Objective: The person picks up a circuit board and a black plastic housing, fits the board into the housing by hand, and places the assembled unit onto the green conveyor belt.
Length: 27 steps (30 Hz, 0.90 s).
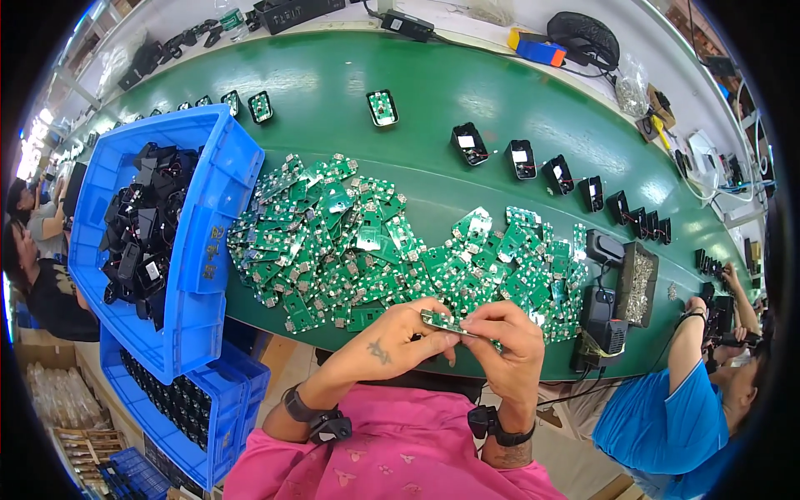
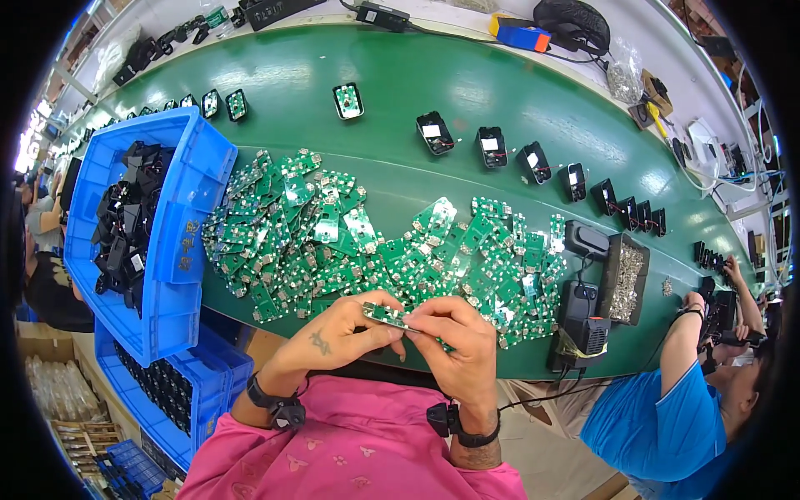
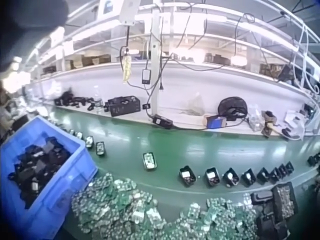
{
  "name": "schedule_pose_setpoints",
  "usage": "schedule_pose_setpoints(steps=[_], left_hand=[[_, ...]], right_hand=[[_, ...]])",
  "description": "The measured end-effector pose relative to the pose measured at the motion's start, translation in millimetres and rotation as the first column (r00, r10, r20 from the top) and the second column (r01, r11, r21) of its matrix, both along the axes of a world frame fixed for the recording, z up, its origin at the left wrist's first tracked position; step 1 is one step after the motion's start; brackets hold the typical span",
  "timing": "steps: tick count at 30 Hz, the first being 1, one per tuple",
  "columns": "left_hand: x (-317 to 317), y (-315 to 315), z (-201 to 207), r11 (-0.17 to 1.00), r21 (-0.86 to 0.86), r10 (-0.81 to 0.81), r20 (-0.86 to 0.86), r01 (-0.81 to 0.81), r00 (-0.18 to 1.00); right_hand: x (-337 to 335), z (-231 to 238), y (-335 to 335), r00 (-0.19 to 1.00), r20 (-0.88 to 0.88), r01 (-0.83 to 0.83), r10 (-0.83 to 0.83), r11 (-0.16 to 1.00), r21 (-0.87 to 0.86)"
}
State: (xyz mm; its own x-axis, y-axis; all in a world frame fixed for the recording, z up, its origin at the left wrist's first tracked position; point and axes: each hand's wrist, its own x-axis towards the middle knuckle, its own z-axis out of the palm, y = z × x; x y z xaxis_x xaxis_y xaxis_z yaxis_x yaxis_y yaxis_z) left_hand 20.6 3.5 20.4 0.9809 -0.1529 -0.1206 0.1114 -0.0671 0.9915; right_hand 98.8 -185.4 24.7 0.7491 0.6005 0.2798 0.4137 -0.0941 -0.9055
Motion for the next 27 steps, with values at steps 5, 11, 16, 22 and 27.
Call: schedule_pose_setpoints(steps=[5,11,16,22,27], left_hand=[[-2.9,-0.2,-11.6,0.979,-0.199,0.003,-0.165,-0.036,0.986],[-1.5,7.9,-9.4,0.985,-0.170,-0.032,-0.285,-0.017,0.958],[-6.3,0.8,-14.4,0.963,-0.186,0.170,-0.147,-0.196,0.974],[-11.6,-9.0,-6.8,0.895,-0.339,0.260,-0.137,-0.292,0.956],[-11.0,-10.2,11.5,0.781,-0.518,0.227,-0.284,-0.349,0.931]], right_hand=[[-5.3,0.4,-0.3,0.999,0.034,-0.018,0.019,0.999,-0.044],[-10.1,-3.1,-0.1,0.997,-0.075,-0.022,0.019,0.999,-0.037],[-8.3,-0.7,0.2,0.993,0.058,-0.097,0.101,0.993,-0.067],[-9.2,-7.2,1.2,0.934,0.356,0.018,0.028,0.992,-0.123],[-13.0,-10.1,2.3,0.896,0.443,0.037,-0.009,0.998,-0.055]])
